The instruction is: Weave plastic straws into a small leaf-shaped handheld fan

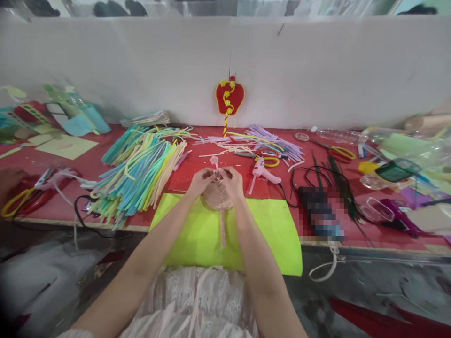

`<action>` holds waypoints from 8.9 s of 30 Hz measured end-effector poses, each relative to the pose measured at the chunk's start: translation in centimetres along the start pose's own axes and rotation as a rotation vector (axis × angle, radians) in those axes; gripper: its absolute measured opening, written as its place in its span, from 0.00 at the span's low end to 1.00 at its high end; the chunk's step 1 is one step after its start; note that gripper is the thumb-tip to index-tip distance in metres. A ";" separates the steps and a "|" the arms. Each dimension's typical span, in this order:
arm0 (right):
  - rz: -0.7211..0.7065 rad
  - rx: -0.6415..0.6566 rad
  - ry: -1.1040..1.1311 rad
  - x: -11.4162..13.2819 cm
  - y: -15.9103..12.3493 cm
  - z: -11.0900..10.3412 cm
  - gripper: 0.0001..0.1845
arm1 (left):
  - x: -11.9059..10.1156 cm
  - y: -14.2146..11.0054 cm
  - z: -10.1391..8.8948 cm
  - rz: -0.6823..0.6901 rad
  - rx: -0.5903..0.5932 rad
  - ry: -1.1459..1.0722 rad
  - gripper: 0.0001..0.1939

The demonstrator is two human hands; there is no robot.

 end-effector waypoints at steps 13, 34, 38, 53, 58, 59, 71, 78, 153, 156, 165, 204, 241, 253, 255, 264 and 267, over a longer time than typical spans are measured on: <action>0.018 -0.062 0.079 -0.8 0.2 -0.4 0.10 | -0.9 -0.2 -0.6 -0.027 -0.048 -0.006 0.14; 0.170 -0.007 0.241 -1.6 -0.1 0.2 0.18 | 0.3 0.1 -0.2 -0.031 0.001 0.058 0.12; 0.299 0.070 0.335 -2.6 -0.2 0.8 0.15 | 0.4 0.0 0.4 -0.041 0.058 0.012 0.12; 0.455 0.279 0.468 -2.7 -1.1 2.0 0.08 | -0.4 -0.4 0.6 -0.091 0.084 -0.140 0.16; 0.427 0.329 0.463 -2.5 -1.4 2.1 0.07 | -0.4 -0.2 0.4 -0.083 0.071 -0.149 0.17; 0.423 0.341 0.464 -2.5 -1.4 2.1 0.07 | -0.4 -0.2 0.4 -0.082 0.068 -0.146 0.17; 0.381 0.345 0.564 -2.8 -1.5 2.3 0.09 | -0.1 -0.1 0.2 -0.084 0.049 -0.122 0.16; 0.425 0.342 0.583 -3.3 -1.4 2.6 0.11 | -0.1 -0.1 0.2 -0.068 0.056 -0.108 0.18; -0.260 0.032 -0.490 0.0 -1.1 1.4 0.09 | -3.2 -0.9 -0.3 0.389 -0.044 0.591 0.07; -0.252 -0.001 -0.455 -0.2 -1.0 1.3 0.09 | -3.2 -1.0 -0.1 0.407 -0.011 0.613 0.08; -0.068 -0.056 -0.340 -2.0 -0.2 0.6 0.10 | -3.2 -1.2 0.2 0.423 0.006 0.704 0.08; 0.174 0.061 -0.037 -4.1 -0.3 1.2 0.14 | -3.6 -1.5 0.4 0.514 -0.033 0.646 0.08; 0.065 0.186 -0.046 -1.4 -0.4 1.1 0.12 | -1.6 -0.3 -1.6 0.193 -0.165 0.257 0.12; -0.397 0.132 -0.301 2.9 -1.1 0.2 0.08 | -0.4 0.4 -0.8 -0.013 0.000 -0.102 0.14; -0.403 0.129 -0.298 2.8 -1.2 0.3 0.09 | -0.4 0.3 -0.7 -0.012 0.006 -0.102 0.15; -0.391 0.128 -0.291 2.2 -1.1 0.4 0.08 | 0.0 0.2 -0.4 -0.035 0.011 -0.096 0.15; -0.367 0.125 -0.292 2.2 -1.0 0.4 0.08 | 0.1 0.2 -0.4 -0.034 0.012 -0.095 0.15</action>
Point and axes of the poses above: each hand's wrist, its own y-axis towards the middle knuckle, its own z-axis out of the palm, x = y × z, the point moved 8 cm from there along y, towards the middle knuckle, and after that the axes turned 7 degrees about -x, right-handed, at the moved point
